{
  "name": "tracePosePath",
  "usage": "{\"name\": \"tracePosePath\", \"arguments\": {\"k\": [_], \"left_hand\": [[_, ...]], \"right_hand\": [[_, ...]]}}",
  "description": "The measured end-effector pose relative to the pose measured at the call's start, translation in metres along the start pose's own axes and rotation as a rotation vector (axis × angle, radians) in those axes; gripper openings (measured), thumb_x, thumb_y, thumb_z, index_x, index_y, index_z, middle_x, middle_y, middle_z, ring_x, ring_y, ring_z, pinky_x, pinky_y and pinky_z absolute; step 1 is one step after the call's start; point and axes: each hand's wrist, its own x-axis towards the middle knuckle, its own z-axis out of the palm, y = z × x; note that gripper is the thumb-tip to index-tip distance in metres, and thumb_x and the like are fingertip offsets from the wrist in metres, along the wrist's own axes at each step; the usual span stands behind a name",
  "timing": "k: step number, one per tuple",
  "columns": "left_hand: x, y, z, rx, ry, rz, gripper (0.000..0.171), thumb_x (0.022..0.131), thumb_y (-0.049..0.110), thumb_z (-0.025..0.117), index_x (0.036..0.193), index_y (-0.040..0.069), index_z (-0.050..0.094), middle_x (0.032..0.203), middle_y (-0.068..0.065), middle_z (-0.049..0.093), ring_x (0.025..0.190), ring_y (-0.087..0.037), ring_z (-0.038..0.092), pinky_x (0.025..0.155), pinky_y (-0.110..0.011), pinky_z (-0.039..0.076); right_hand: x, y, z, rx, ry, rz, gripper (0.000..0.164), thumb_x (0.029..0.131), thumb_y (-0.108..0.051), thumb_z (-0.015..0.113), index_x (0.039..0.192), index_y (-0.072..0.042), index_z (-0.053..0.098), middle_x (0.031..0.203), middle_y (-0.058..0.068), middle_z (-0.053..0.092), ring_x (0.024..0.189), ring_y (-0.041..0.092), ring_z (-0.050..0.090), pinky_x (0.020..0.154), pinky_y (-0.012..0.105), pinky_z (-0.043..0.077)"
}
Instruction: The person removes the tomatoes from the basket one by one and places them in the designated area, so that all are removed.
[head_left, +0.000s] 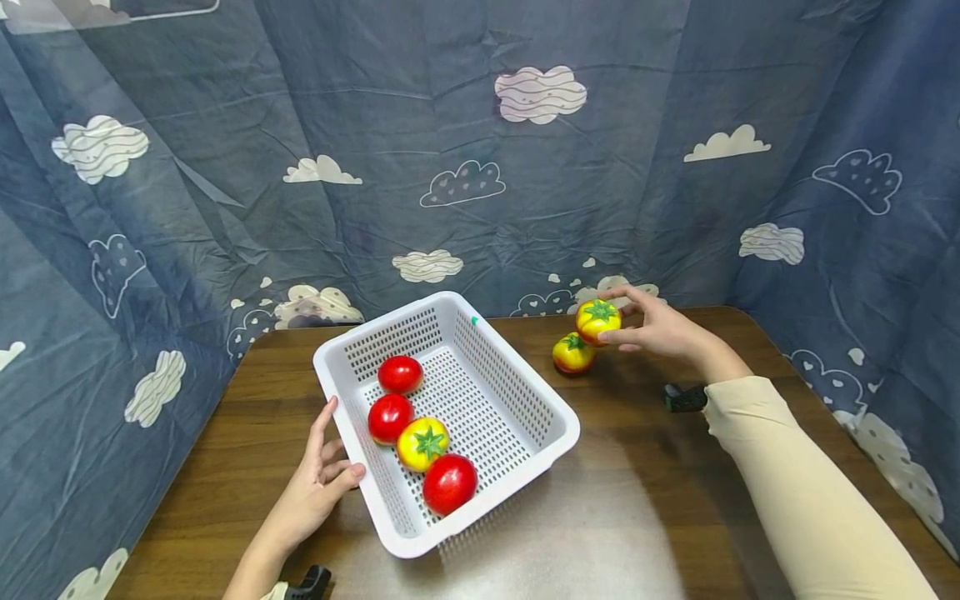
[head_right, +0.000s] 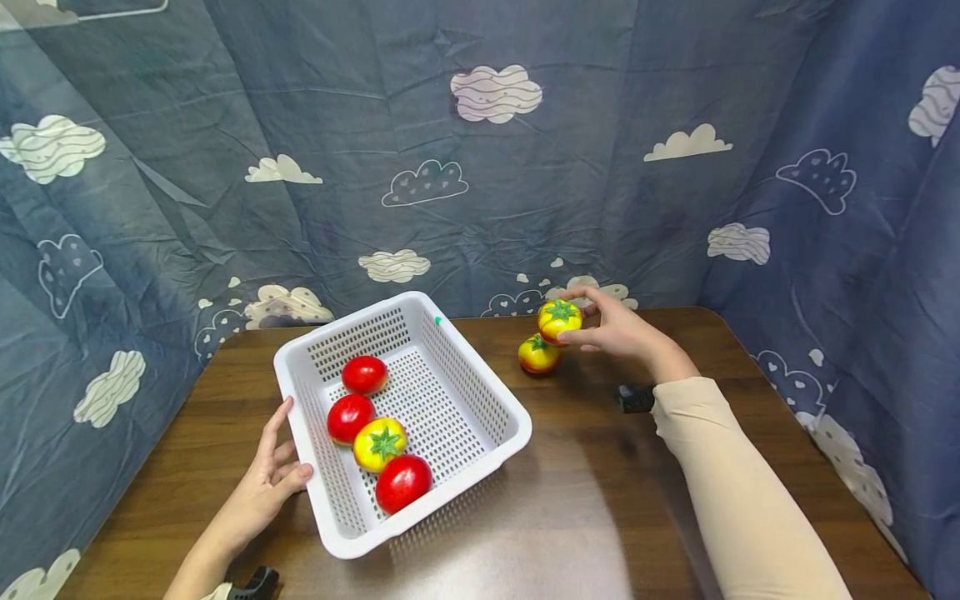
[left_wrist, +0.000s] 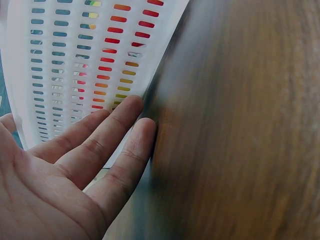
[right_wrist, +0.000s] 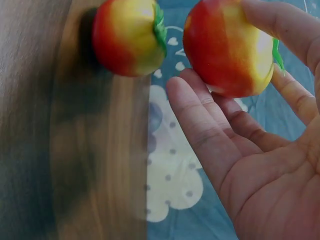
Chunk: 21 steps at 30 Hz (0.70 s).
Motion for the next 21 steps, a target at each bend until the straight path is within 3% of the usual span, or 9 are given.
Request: {"name": "tracePosePath", "arguments": {"k": [5,10,21], "left_hand": [[0.000,0.000,0.000,0.000,-0.005,0.006,0.097,0.105,0.005,0.064,0.173,0.028,-0.001,0.148,-0.043,0.048,0.108,-0.007,0.075,0.086,-0.027,0.064],[0.001,0.000,-0.001,-0.006,-0.005,0.014,0.097,0.105,0.004,0.063,0.173,0.028,-0.001,0.148,-0.044,0.047,0.109,-0.007,0.075,0.086,-0.028,0.064],[0.002,-0.001,-0.001,-0.009,-0.003,0.021,0.097,0.104,0.003,0.063,0.173,0.027,-0.001,0.148,-0.045,0.047,0.108,-0.006,0.075,0.085,-0.029,0.064]], "right_hand": [[-0.001,0.011,-0.003,0.006,0.009,0.000,0.076,0.099,-0.022,0.079,0.161,-0.009,0.037,0.142,0.032,0.051,0.115,0.035,0.066,0.082,0.033,0.066],[-0.002,0.022,-0.005,0.042,0.010,0.002,0.076,0.100,-0.016,0.078,0.161,-0.004,0.035,0.145,0.034,0.046,0.124,0.041,0.059,0.085,0.042,0.067],[-0.004,0.049,-0.006,0.057,0.021,0.063,0.078,0.101,-0.020,0.076,0.163,-0.004,0.032,0.145,0.033,0.044,0.123,0.038,0.059,0.086,0.048,0.066]]}}
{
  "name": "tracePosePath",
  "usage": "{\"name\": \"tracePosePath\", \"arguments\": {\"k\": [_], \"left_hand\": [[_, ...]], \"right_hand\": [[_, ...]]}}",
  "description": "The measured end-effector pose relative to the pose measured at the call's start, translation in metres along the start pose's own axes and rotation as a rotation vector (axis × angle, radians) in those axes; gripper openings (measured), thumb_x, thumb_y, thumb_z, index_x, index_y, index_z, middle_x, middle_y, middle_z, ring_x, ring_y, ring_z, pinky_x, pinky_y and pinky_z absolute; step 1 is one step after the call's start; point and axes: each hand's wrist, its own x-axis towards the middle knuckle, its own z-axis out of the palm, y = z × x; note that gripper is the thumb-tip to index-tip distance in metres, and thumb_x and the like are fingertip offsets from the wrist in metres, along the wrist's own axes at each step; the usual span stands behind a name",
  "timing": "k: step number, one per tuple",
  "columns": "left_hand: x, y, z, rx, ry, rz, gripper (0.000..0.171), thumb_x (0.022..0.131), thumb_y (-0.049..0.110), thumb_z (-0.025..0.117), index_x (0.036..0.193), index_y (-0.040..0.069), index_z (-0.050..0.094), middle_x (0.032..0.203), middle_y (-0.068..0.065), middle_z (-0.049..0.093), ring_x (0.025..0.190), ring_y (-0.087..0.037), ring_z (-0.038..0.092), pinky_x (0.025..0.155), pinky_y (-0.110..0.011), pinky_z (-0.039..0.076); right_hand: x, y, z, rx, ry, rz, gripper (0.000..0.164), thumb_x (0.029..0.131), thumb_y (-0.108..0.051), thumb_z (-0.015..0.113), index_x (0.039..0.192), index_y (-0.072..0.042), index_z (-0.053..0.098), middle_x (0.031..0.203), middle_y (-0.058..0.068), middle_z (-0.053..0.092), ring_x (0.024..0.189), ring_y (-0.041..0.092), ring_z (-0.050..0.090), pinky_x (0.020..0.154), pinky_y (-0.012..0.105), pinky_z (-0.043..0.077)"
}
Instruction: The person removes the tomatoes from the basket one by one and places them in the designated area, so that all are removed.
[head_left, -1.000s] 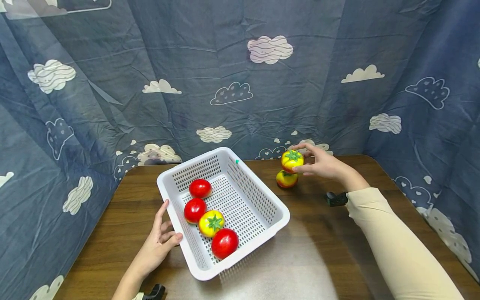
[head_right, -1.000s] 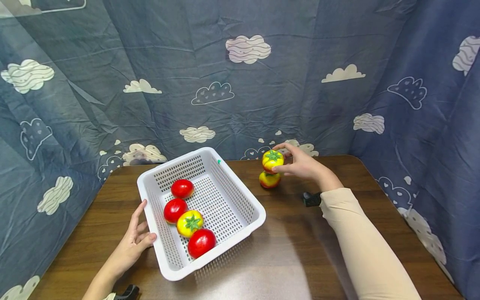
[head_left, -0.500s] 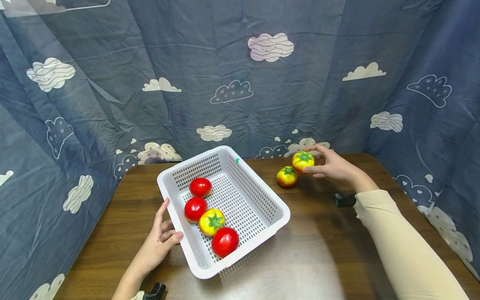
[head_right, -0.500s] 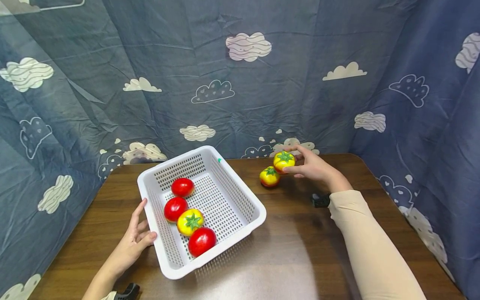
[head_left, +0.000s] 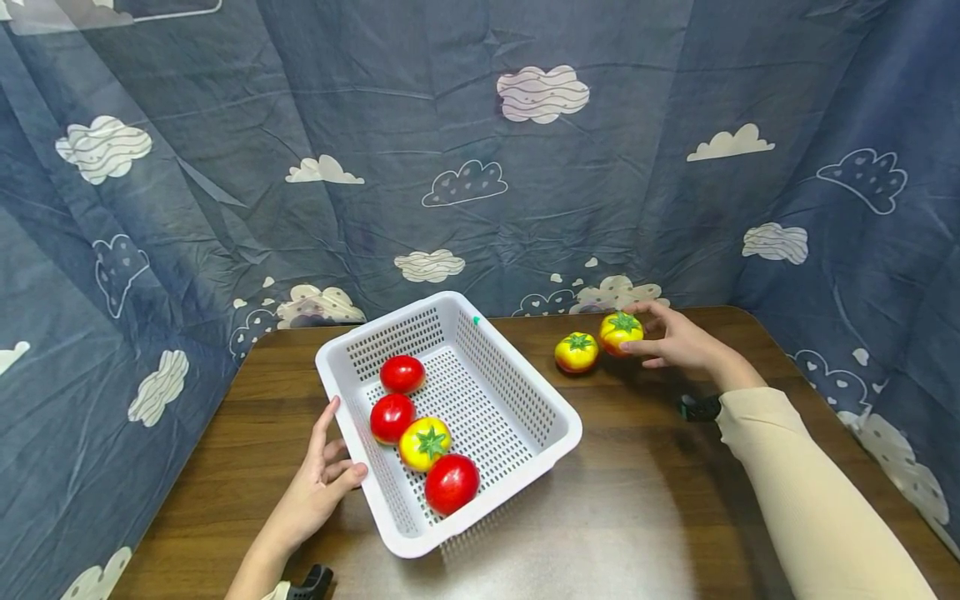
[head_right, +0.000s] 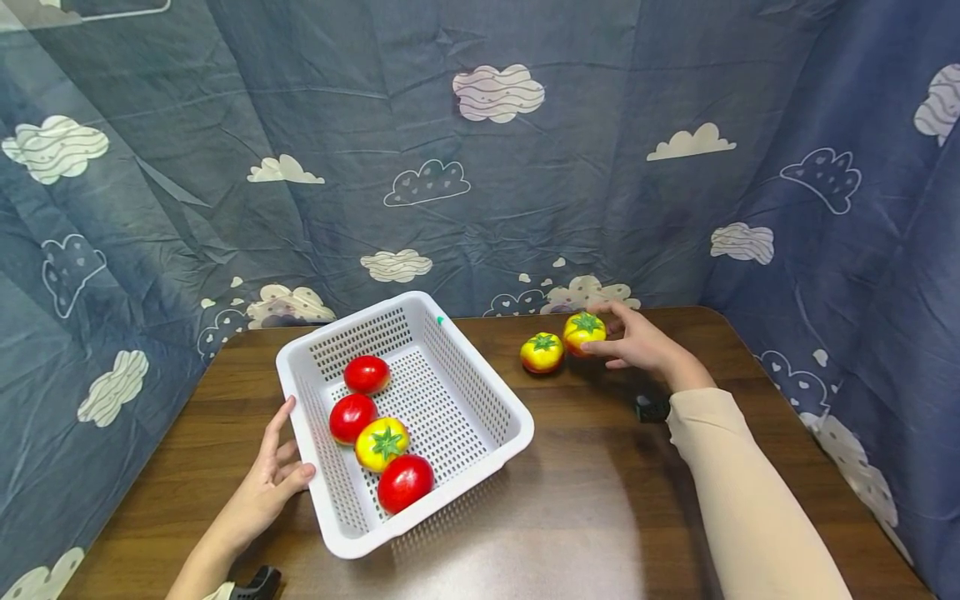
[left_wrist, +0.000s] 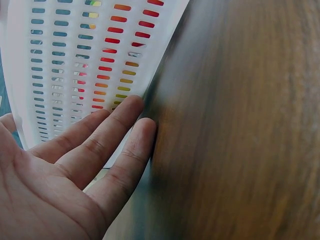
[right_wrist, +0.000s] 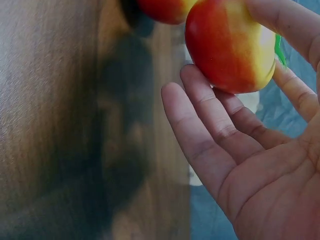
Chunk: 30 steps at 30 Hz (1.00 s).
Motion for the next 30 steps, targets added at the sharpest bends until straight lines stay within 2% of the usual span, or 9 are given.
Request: {"name": "tracePosePath", "arguments": {"k": [3,9,15,22,30], "left_hand": [[0.000,0.000,0.000,0.001,0.003,-0.004,0.098,0.104,0.003,0.064,0.173,0.027,0.000,0.148,-0.045,0.047,0.108,-0.007,0.075,0.085,-0.029,0.064],[-0.001,0.001,0.000,0.008,0.006,-0.017,0.097,0.104,0.004,0.064,0.173,0.028,0.000,0.150,-0.043,0.047,0.109,-0.007,0.075,0.085,-0.029,0.064],[-0.001,0.002,0.000,0.017,0.007,-0.024,0.097,0.104,0.006,0.064,0.173,0.029,0.001,0.150,-0.042,0.048,0.110,-0.010,0.076,0.086,-0.029,0.064],[-0.001,0.002,0.000,0.025,0.011,-0.026,0.097,0.104,0.006,0.065,0.173,0.030,0.001,0.150,-0.041,0.048,0.110,-0.011,0.076,0.086,-0.029,0.064],[-0.001,0.001,0.000,0.018,0.009,-0.009,0.097,0.104,0.005,0.064,0.173,0.029,0.000,0.149,-0.043,0.048,0.110,-0.011,0.076,0.086,-0.028,0.064]], "right_hand": [[-0.001,0.005,0.000,0.003,-0.003,0.009,0.077,0.102,-0.022,0.075,0.163,-0.004,0.032,0.146,0.034,0.045,0.124,0.038,0.060,0.088,0.049,0.066],[-0.003,0.013,0.000,-0.020,-0.014,0.029,0.077,0.103,-0.027,0.073,0.163,-0.003,0.032,0.143,0.035,0.051,0.113,0.030,0.071,0.094,0.051,0.064],[-0.003,0.019,0.003,-0.078,0.002,0.056,0.076,0.102,-0.030,0.075,0.161,-0.003,0.035,0.138,0.033,0.055,0.118,0.032,0.061,0.089,0.043,0.063],[-0.001,0.023,0.005,-0.093,0.002,0.063,0.075,0.102,-0.027,0.075,0.160,-0.001,0.036,0.132,0.032,0.059,0.110,0.028,0.061,0.083,0.036,0.061],[0.000,0.025,0.010,-0.068,-0.024,0.064,0.075,0.101,-0.024,0.077,0.159,0.000,0.036,0.128,0.030,0.060,0.105,0.024,0.062,0.082,0.035,0.062]]}}
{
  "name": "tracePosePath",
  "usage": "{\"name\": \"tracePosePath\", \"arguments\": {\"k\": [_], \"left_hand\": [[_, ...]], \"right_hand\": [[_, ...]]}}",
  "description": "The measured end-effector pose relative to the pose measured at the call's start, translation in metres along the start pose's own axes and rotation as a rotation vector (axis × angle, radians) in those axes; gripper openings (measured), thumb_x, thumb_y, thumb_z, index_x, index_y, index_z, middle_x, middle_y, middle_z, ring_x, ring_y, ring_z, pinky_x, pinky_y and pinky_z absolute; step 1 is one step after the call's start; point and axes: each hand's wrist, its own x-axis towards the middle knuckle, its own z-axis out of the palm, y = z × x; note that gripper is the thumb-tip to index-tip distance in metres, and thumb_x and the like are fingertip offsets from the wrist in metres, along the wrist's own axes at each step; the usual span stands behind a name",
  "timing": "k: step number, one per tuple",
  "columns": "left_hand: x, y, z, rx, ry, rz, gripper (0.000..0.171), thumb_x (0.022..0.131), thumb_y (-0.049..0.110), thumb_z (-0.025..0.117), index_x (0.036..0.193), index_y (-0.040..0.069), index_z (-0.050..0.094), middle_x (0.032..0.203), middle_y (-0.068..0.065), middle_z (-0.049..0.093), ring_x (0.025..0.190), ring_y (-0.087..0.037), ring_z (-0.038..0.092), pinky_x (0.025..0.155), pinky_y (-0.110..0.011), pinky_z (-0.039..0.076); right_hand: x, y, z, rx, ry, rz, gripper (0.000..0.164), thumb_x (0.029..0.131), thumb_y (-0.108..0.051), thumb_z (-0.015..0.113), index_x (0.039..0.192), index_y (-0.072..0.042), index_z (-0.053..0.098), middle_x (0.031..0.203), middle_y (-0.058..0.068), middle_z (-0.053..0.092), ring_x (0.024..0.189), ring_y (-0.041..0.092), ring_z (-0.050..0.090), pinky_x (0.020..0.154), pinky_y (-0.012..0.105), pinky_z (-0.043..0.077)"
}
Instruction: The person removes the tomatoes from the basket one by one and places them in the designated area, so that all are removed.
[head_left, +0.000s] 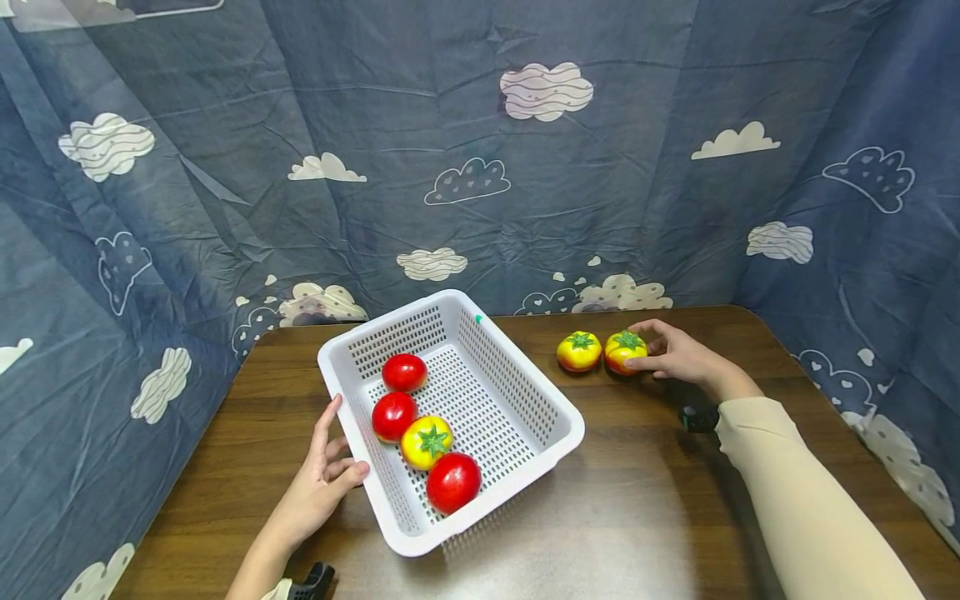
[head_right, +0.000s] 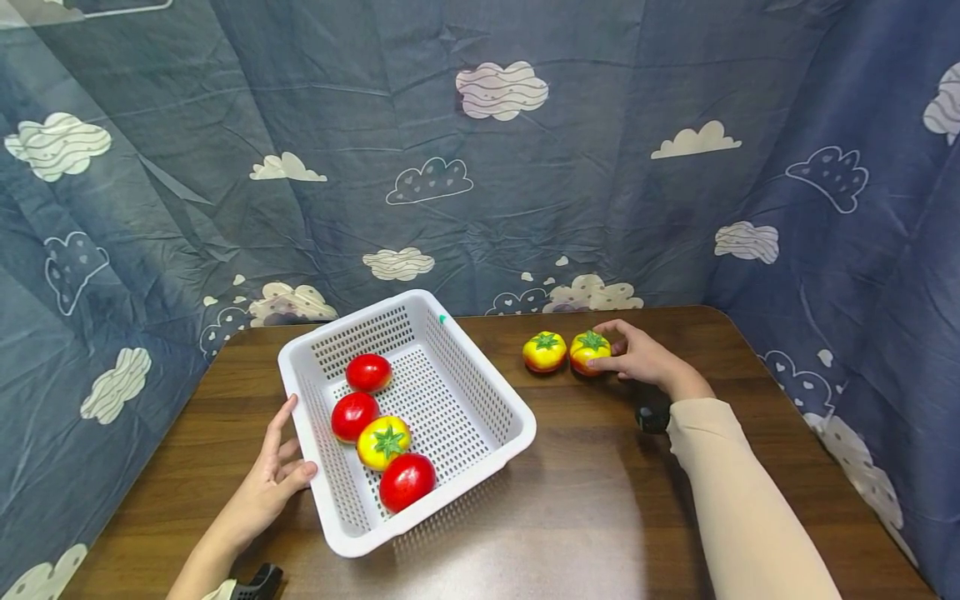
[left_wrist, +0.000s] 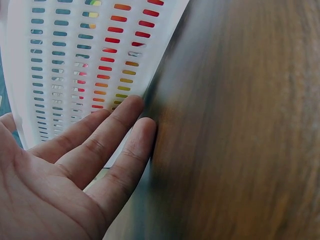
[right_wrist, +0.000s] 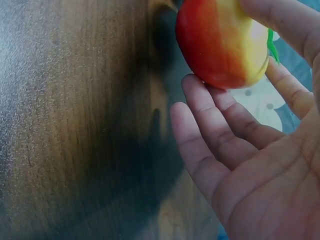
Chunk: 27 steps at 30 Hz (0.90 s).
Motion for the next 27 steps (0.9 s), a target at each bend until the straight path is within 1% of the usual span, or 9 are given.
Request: {"name": "tracePosePath", "arguments": {"k": [6,12,20,27], "left_hand": [[0.0000,-0.0008,-0.0006,-0.003,-0.001,-0.002,0.097,0.104,0.005,0.064,0.173,0.029,0.000,0.150,-0.043,0.047,0.109,-0.007,0.075,0.085,-0.028,0.064],[0.0006,-0.0011,-0.0008,-0.001,-0.008,0.000,0.097,0.104,0.005,0.064,0.173,0.029,0.000,0.150,-0.043,0.047,0.109,-0.008,0.075,0.086,-0.028,0.064],[0.0012,-0.0009,-0.0006,-0.006,-0.010,-0.003,0.097,0.105,0.005,0.064,0.173,0.029,0.000,0.150,-0.043,0.047,0.110,-0.010,0.075,0.086,-0.028,0.064],[0.0008,-0.0010,-0.0003,-0.012,-0.010,0.006,0.097,0.105,0.004,0.063,0.173,0.028,-0.001,0.149,-0.044,0.046,0.109,-0.009,0.075,0.085,-0.028,0.064]], "right_hand": [[0.0013,0.0022,0.0022,0.015,-0.008,0.000,0.075,0.101,-0.023,0.077,0.159,0.000,0.035,0.126,0.028,0.060,0.105,0.023,0.063,0.086,0.038,0.063],[0.0017,0.0032,0.0037,0.022,-0.016,0.010,0.076,0.101,-0.023,0.077,0.159,0.000,0.034,0.127,0.029,0.060,0.105,0.022,0.063,0.087,0.038,0.063],[0.0011,0.0034,0.0038,0.018,-0.022,0.035,0.078,0.101,-0.026,0.076,0.160,-0.001,0.032,0.133,0.031,0.057,0.112,0.028,0.062,0.092,0.043,0.063],[0.0015,0.0058,0.0039,0.012,-0.019,0.031,0.078,0.102,-0.026,0.075,0.161,-0.001,0.030,0.140,0.036,0.053,0.120,0.034,0.060,0.092,0.043,0.062]]}}
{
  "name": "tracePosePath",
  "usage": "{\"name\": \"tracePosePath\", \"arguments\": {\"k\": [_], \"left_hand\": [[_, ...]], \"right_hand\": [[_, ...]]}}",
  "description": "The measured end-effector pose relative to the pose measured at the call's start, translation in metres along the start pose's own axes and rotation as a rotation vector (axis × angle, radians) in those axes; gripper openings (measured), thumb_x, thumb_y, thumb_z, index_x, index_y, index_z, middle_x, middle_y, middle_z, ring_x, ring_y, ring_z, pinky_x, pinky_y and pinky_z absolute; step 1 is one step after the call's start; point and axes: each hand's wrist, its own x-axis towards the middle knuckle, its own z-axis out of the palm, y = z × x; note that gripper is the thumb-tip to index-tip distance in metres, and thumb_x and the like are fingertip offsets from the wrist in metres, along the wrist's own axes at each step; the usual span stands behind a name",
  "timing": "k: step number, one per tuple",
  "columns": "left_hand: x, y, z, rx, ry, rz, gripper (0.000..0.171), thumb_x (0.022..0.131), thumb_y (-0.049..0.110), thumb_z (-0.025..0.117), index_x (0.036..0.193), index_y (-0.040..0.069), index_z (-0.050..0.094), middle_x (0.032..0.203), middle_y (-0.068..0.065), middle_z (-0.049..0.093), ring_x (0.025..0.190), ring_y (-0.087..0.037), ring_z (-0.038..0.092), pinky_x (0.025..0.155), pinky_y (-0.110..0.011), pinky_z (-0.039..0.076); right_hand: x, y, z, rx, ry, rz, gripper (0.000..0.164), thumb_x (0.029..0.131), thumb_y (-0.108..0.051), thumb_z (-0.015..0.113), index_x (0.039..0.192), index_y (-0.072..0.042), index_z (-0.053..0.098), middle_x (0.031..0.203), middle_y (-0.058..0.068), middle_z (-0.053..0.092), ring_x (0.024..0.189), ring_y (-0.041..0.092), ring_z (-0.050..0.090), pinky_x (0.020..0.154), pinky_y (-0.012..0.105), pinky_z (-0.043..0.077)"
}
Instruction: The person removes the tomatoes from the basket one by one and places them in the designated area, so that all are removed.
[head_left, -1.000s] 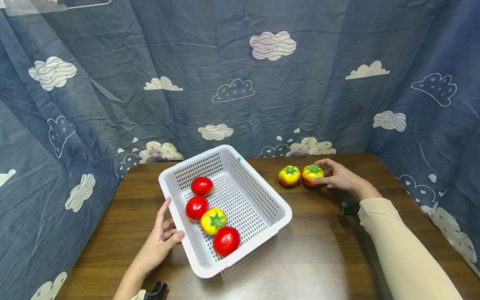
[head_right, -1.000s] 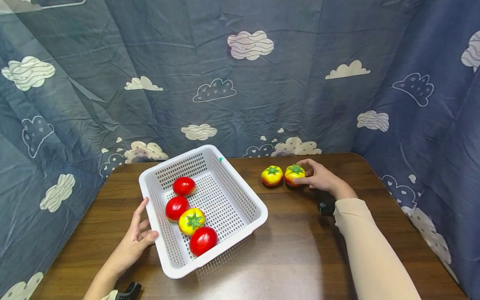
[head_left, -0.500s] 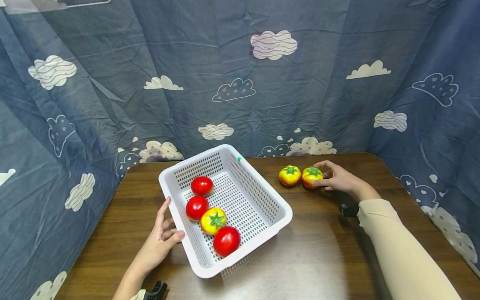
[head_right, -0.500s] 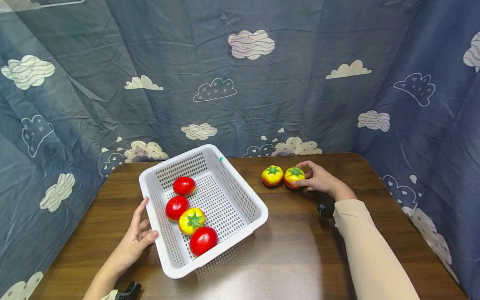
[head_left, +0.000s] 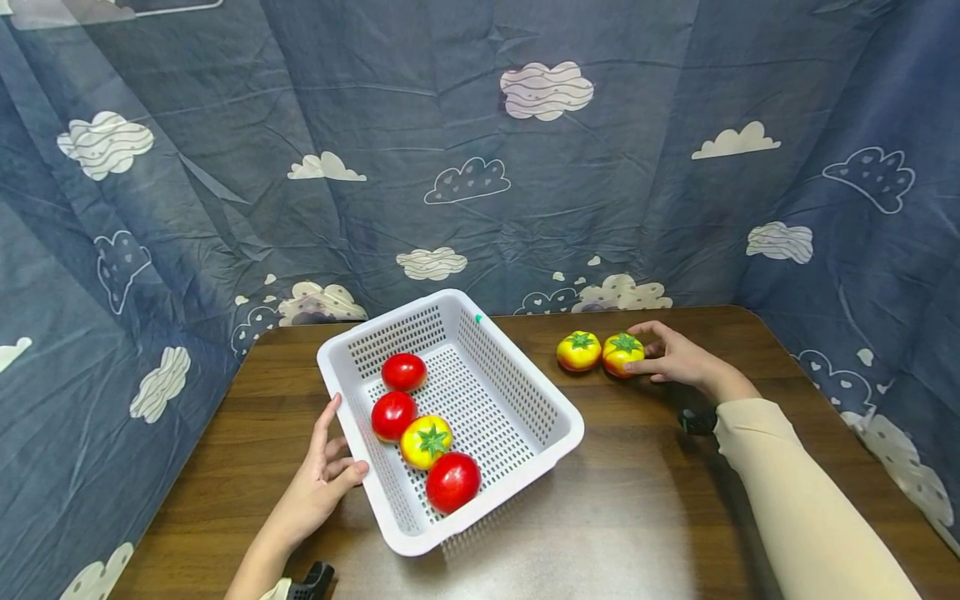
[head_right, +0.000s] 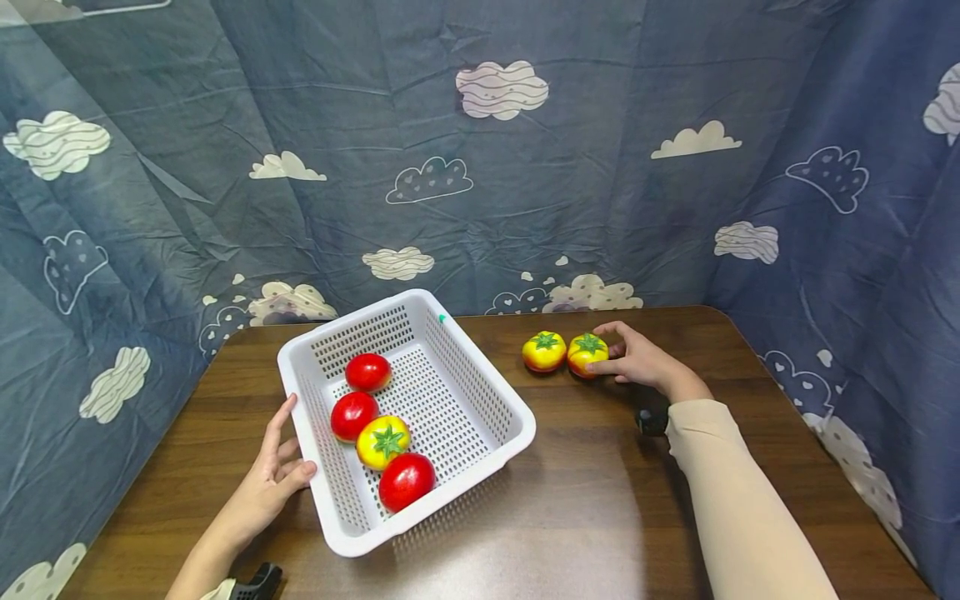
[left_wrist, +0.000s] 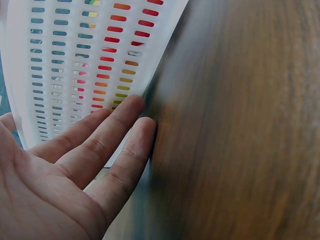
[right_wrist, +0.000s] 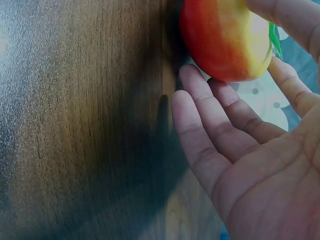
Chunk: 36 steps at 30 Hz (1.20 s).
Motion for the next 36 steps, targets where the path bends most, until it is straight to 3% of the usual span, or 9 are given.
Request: {"name": "tracePosePath", "arguments": {"k": [12,20,29,36], "left_hand": [[0.000,0.000,0.001,-0.002,0.001,0.001,0.098,0.104,0.003,0.064,0.173,0.027,0.000,0.148,-0.044,0.047,0.108,-0.010,0.076,0.085,-0.027,0.064],[0.000,0.000,0.000,-0.004,0.000,-0.002,0.097,0.104,0.003,0.064,0.173,0.028,0.000,0.150,-0.044,0.046,0.108,-0.008,0.075,0.086,-0.028,0.064],[0.000,0.000,0.000,0.003,0.003,-0.012,0.097,0.104,0.005,0.064,0.173,0.029,0.000,0.149,-0.043,0.047,0.109,-0.009,0.076,0.086,-0.028,0.064],[-0.001,0.001,0.001,0.003,0.004,-0.019,0.097,0.105,0.005,0.064,0.173,0.029,0.000,0.149,-0.043,0.047,0.109,-0.007,0.075,0.086,-0.028,0.064]], "right_hand": [[-0.003,-0.001,-0.001,-0.025,0.017,0.008,0.079,0.102,-0.027,0.076,0.161,0.001,0.030,0.143,0.037,0.050,0.125,0.041,0.057,0.092,0.044,0.063],[-0.006,-0.004,-0.006,-0.029,0.042,-0.001,0.081,0.100,-0.028,0.077,0.160,0.001,0.031,0.144,0.038,0.050,0.127,0.044,0.056,0.083,0.036,0.060],[-0.007,-0.009,-0.014,-0.049,0.075,-0.033,0.081,0.099,-0.027,0.076,0.159,0.002,0.031,0.145,0.042,0.051,0.128,0.049,0.058,0.086,0.044,0.060],[-0.008,-0.021,-0.020,-0.137,0.102,-0.084,0.076,0.101,-0.030,0.075,0.157,0.002,0.035,0.146,0.039,0.052,0.133,0.050,0.056,0.089,0.045,0.060]]}}
